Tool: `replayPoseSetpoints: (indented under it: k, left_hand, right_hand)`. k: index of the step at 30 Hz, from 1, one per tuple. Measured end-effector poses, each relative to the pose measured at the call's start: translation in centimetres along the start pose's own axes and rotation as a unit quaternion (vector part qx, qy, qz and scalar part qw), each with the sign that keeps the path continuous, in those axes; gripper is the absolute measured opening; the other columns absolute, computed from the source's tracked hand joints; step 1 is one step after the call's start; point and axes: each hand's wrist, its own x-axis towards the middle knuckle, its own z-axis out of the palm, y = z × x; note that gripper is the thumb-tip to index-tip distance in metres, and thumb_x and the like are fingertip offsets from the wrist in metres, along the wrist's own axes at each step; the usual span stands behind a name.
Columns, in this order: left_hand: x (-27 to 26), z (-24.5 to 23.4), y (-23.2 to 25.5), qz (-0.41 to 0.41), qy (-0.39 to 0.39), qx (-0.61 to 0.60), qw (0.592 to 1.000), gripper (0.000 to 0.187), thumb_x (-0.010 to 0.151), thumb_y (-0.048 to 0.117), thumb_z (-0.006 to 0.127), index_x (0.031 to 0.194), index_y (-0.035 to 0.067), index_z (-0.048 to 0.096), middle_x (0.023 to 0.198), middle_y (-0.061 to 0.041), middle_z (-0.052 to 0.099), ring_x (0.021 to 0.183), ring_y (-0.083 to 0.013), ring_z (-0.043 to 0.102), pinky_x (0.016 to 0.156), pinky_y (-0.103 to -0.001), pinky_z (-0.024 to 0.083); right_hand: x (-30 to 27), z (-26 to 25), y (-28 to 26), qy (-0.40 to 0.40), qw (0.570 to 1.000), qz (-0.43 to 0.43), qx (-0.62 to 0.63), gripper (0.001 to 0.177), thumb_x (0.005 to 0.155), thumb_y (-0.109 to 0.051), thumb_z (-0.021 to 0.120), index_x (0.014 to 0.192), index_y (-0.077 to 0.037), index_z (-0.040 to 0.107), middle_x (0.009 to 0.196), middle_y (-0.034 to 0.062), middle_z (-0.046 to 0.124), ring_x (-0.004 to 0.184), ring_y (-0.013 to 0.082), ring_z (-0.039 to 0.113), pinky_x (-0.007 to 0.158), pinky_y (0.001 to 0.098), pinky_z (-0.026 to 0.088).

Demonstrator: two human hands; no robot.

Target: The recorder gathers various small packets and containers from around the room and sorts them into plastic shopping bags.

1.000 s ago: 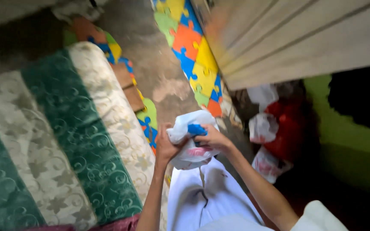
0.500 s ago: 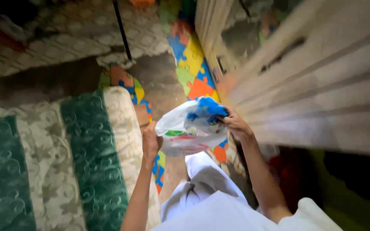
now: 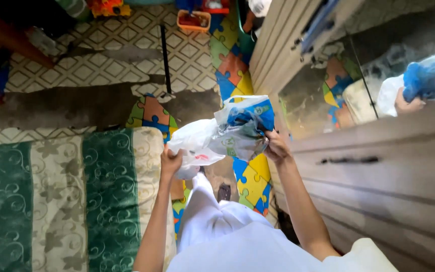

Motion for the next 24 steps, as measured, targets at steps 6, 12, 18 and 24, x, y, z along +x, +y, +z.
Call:
replayPoseSetpoints:
  k: [6, 12, 18, 24]
  left_hand:
    - [11.6, 1.8, -1.1, -0.160, -0.060, 0.020, 0.985, 0.052, 0.095, 0.037, 0.081, 0.098, -0.012, 0.064, 0.099, -0.025, 0.067, 0.090, -0.0363, 0.060, 0.073, -0.046, 0.050]
    - [24.0, 6.3, -1.9, -0.084, -0.224, -0.601, 0.763, 0.056, 0.085, 0.021, 0.084, 0.132, 0.013, 0.054, 0.150, -0.007, 0.053, 0.127, -0.0172, 0.058, 0.107, -0.035, 0.045]
    - [36.4, 6.4, 6.4, -0.122, -0.216, -0.461, 0.852, 0.049, 0.088, 0.001, 0.074, 0.133, 0.007, 0.057, 0.125, -0.008, 0.065, 0.113, -0.0182, 0.065, 0.100, -0.035, 0.052]
    - [50.1, 11.4, 12.1, -0.067, -0.217, -0.315, 0.921, 0.041, 0.090, -0.002, 0.066, 0.130, 0.003, 0.061, 0.116, -0.004, 0.070, 0.104, -0.0145, 0.065, 0.089, -0.031, 0.053]
  right_hand:
    - [11.5, 3.4, -2.8, 0.016, 0.999, 0.042, -0.022, 0.046, 0.107, -0.014, 0.060, 0.150, -0.001, 0.049, 0.140, 0.0157, 0.062, 0.125, 0.0268, 0.064, 0.109, 0.0457, 0.051]
    - [25.1, 10.5, -1.8, 0.032, 0.992, 0.037, -0.120, 0.052, 0.096, -0.006, 0.064, 0.145, -0.003, 0.050, 0.132, 0.0126, 0.066, 0.117, 0.0263, 0.066, 0.103, 0.0451, 0.053]
    - [36.4, 16.4, -3.1, 0.316, 0.791, -0.186, -0.490, 0.047, 0.093, -0.003, 0.066, 0.137, -0.003, 0.051, 0.114, 0.0119, 0.063, 0.104, 0.0235, 0.061, 0.089, 0.0347, 0.052]
    - [45.6, 14.1, -8.9, 0.141, 0.710, -0.348, -0.596, 0.063, 0.080, 0.007, 0.054, 0.141, -0.006, 0.050, 0.126, 0.0153, 0.064, 0.119, 0.0293, 0.063, 0.109, 0.0389, 0.048]
